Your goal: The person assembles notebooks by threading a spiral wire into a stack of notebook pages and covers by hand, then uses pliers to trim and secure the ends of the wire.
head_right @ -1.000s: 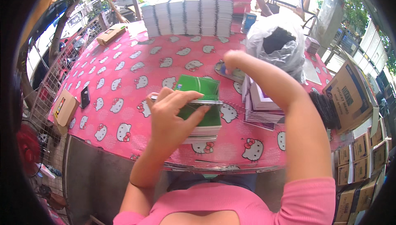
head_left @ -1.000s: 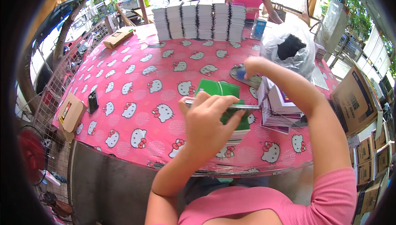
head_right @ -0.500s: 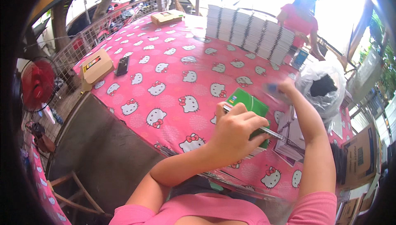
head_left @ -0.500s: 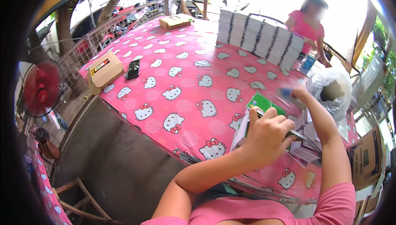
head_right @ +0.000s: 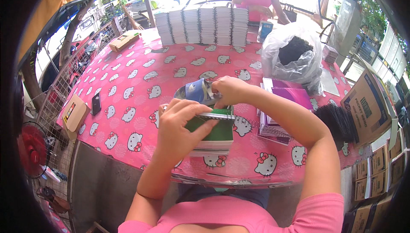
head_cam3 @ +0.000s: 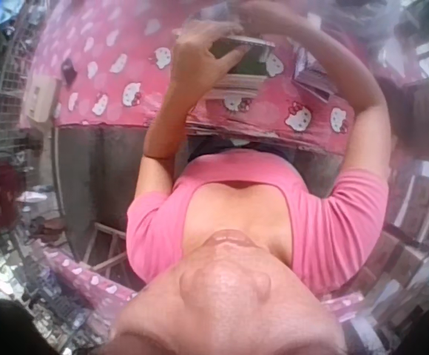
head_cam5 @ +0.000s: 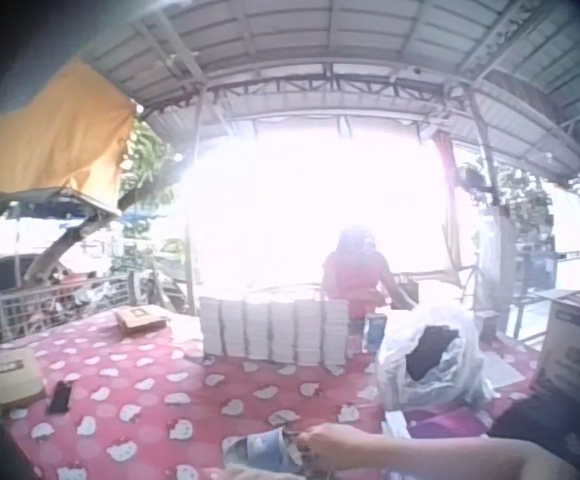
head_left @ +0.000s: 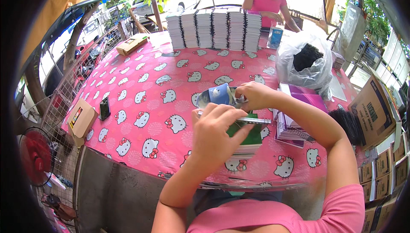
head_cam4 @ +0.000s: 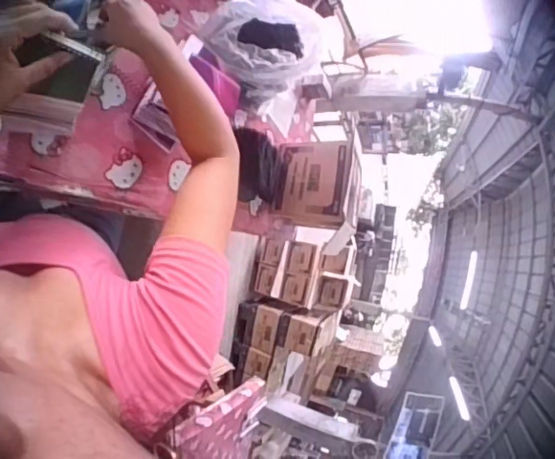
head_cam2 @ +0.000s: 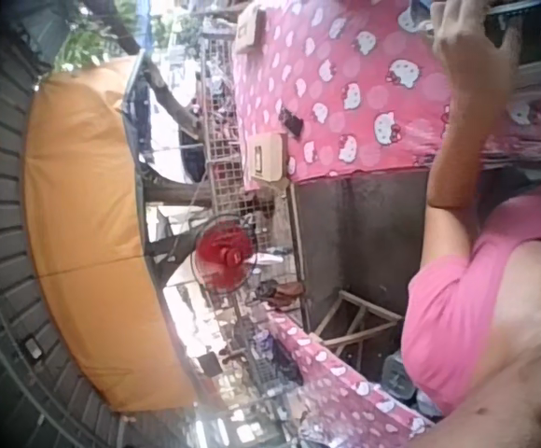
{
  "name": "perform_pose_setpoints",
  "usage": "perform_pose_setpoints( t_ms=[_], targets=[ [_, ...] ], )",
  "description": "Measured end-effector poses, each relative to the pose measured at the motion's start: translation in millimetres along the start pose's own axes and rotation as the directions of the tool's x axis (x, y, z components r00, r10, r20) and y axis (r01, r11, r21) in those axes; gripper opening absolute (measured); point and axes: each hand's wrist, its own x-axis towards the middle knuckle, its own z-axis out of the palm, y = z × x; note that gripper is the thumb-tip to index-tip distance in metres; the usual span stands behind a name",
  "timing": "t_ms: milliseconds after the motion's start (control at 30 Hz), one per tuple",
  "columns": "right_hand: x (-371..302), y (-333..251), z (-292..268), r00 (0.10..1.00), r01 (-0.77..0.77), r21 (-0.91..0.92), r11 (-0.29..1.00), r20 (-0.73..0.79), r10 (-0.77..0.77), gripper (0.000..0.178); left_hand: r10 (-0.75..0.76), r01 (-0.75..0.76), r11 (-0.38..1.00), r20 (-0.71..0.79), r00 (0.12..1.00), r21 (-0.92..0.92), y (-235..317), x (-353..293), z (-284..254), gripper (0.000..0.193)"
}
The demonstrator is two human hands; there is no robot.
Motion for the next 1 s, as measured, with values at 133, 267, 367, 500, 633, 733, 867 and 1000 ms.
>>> perform_pose_setpoints(
  t_ms=[133,267,367,500,633,733,867,1000],
  targets=[
    [2,-8,-8,0.993,-0.087,0.183,0.979,-0.057,0.099,0.031,-0.053,0.053,0.998,0.008,0.999,-0.027,-2,-1,-4,0.029],
    [-39,-11,-46,0.784,-0.047,0.603,0.797,-0.472,0.403,0.032,-0.015,0.014,0.997,-0.007,1.0,-0.077,-7,-3,3,0.024],
    [-54,0,-10,0.812,0.133,0.571,0.81,-0.532,0.241,0.041,0.014,-0.016,0.997,-0.028,1.0,-0.076,-6,2,4,0.022],
    [-60,-10,1,0.933,0.061,0.39,0.919,-0.349,0.086,0.046,-0.011,0.011,0.998,-0.007,1.0,-0.069,-9,2,4,0.022],
    [-58,-6,1,0.973,0.085,0.402,0.912,-0.231,0.011,0.051,-0.021,0.022,0.998,0.011,1.0,-0.056,-5,4,3,0.022],
    [-59,-5,2,0.987,0.025,0.306,0.952,-0.16,0.025,0.046,-0.004,0.005,0.999,0.006,1.0,-0.045,-6,5,2,0.022],
    [-65,-9,-7,0.954,0.009,0.22,0.976,-0.294,0.058,0.036,-0.052,0.052,0.997,-0.006,0.999,-0.052,-4,5,2,0.024],
    [-87,3,-39,0.842,0.031,0.496,0.868,-0.481,0.245,0.039,-0.02,0.02,0.998,-0.008,1.0,-0.054,-4,4,1,0.027]
  ],
)
